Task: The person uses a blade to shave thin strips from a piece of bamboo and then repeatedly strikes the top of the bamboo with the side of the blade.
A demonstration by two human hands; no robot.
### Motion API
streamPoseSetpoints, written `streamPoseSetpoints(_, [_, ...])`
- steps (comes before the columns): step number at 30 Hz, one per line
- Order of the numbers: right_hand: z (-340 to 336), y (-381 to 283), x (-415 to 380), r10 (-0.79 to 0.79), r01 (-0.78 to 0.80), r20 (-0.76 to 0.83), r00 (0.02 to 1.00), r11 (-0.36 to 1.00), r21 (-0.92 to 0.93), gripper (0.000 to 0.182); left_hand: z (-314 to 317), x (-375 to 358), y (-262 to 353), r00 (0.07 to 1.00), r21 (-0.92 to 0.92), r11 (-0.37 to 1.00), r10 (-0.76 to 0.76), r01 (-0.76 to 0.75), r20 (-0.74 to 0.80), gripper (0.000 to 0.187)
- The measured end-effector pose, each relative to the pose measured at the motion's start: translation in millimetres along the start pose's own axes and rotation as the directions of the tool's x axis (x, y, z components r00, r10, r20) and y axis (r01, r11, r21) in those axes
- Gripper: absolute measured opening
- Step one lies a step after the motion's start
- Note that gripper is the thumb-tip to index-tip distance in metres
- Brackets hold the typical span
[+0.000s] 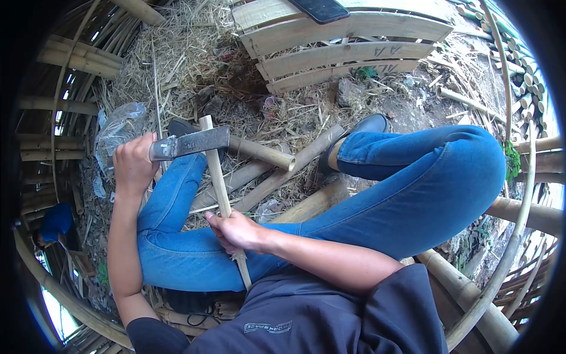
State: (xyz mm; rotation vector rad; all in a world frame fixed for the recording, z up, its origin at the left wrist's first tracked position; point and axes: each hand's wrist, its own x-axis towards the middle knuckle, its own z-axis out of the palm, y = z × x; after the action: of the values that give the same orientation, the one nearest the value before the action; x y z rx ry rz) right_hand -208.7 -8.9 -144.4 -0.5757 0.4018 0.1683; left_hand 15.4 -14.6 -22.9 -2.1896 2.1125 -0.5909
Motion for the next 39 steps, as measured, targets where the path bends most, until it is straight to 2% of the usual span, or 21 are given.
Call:
streamPoseSetpoints(7, [1,-1,-4,0.020,-0.026,0.082,0.996,0.997,0.071,0.047,7,6,-6,1.000,-0.057,0.998,0.008,-0.009,-0.018,0.009])
streamPoseSetpoints(11, [13,15,-2,0.062,-0.080,0.187,0.980,0.993,0.088,0.047,10,15,-30,0.992,-0.014,0.994,-0.107,0.106,-0.073,0.009])
streamPoseSetpoints(14, [8,8,-1,0.077,-0.085,0.096,0.992,0.993,0.084,0.047,3,7,-46,0.979,-0.046,0.981,-0.192,0.189,-0.066,0.007])
streamPoseSetpoints(15, [9,8,-2,0.036,-0.047,0.110,0.993,0.994,0.095,0.046,3,5,-44,0.969,-0.116,0.979,-0.187,0.170,-0.164,0.007])
streamPoseSetpoints(18, [11,5,-6,0.039,-0.047,0.093,0.995,0.995,0.092,0.048,2,3,-46,0.978,-0.168,0.976,-0.163,0.141,-0.128,0.011])
streamPoseSetpoints(23, [-2,-4,-4,0.035,-0.050,0.120,0.992,0.991,0.125,0.051,0,4,-27,0.991,-0.133,0.987,0.074,-0.088,-0.110,0.027])
streamPoseSetpoints(27, [-2,-8,-7,0.037,-0.056,0.142,0.989,0.990,0.131,0.051,5,5,-17,0.985,-0.191,0.967,0.160,-0.170,-0.069,0.027])
streamPoseSetpoints(30, [-1,-6,-7,0.035,-0.054,0.164,0.986,0.992,0.114,0.051,10,6,-16,0.989,-0.192,0.971,0.142,-0.145,-0.029,0.025])
streamPoseSetpoints(33, [4,-4,-9,0.059,-0.076,0.177,0.982,0.993,0.092,0.052,8,9,-14,0.999,-0.213,0.976,0.042,-0.045,-0.015,0.020])
streamPoseSetpoints(35, [9,0,-9,0.059,-0.081,0.246,0.967,0.994,0.078,0.052,12,12,-25,0.999,-0.119,0.993,-0.003,-0.001,-0.035,0.017])
streamPoseSetpoints(38, [13,1,-10,0.069,-0.091,0.260,0.963,0.993,0.075,0.052,13,10,-38,0.996,-0.053,0.995,-0.084,0.083,-0.019,0.014])
streamPoseSetpoints(39, [10,-1,-9,0.077,-0.101,0.213,0.974,0.989,0.105,0.052,13,7,-39,0.994,-0.053,0.994,-0.101,0.100,-0.029,0.014])
